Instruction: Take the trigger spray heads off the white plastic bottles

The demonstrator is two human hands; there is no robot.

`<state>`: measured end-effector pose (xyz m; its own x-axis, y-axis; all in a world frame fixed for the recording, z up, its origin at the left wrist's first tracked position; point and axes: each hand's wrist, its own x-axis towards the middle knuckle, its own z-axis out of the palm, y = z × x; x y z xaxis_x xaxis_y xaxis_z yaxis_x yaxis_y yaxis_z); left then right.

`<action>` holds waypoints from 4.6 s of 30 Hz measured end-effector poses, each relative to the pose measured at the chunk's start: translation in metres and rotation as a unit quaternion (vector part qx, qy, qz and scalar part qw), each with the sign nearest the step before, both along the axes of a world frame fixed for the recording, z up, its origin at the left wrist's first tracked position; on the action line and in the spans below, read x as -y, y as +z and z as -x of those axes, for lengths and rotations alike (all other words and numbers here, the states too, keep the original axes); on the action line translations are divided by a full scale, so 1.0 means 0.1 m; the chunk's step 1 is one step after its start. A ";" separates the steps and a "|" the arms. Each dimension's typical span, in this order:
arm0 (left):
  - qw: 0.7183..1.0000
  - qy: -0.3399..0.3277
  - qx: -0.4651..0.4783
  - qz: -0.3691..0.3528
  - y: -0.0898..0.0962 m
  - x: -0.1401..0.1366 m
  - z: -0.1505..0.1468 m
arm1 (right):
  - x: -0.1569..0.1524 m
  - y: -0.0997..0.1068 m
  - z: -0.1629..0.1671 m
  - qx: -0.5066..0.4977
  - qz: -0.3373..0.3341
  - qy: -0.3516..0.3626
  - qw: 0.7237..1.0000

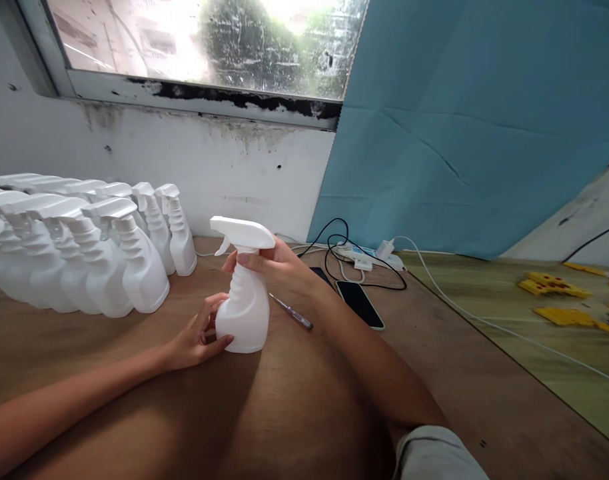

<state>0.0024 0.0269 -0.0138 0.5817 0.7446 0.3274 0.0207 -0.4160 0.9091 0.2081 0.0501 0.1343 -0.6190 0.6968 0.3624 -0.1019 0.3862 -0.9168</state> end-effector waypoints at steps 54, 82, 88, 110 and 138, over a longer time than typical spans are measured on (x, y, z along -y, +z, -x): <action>0.948 0.187 0.104 -0.235 1.54 -0.19 -0.24 | -0.09 -0.53 0.21 -0.208 0.062 0.018 0.976; 0.942 0.207 0.080 -0.252 1.56 -0.15 -0.25 | -0.04 -0.49 0.22 -0.213 0.042 0.017 0.976; 0.938 0.208 0.075 -0.266 1.56 -0.15 -0.25 | -0.01 -0.46 0.22 -0.207 0.052 -0.006 0.977; 0.931 0.216 0.068 -0.287 1.54 -0.16 -0.25 | 0.01 -0.45 0.25 -0.221 0.052 -0.016 0.974; 0.935 0.194 0.072 -0.288 1.53 -0.18 -0.23 | -0.03 -0.45 0.24 -0.201 0.053 0.023 0.978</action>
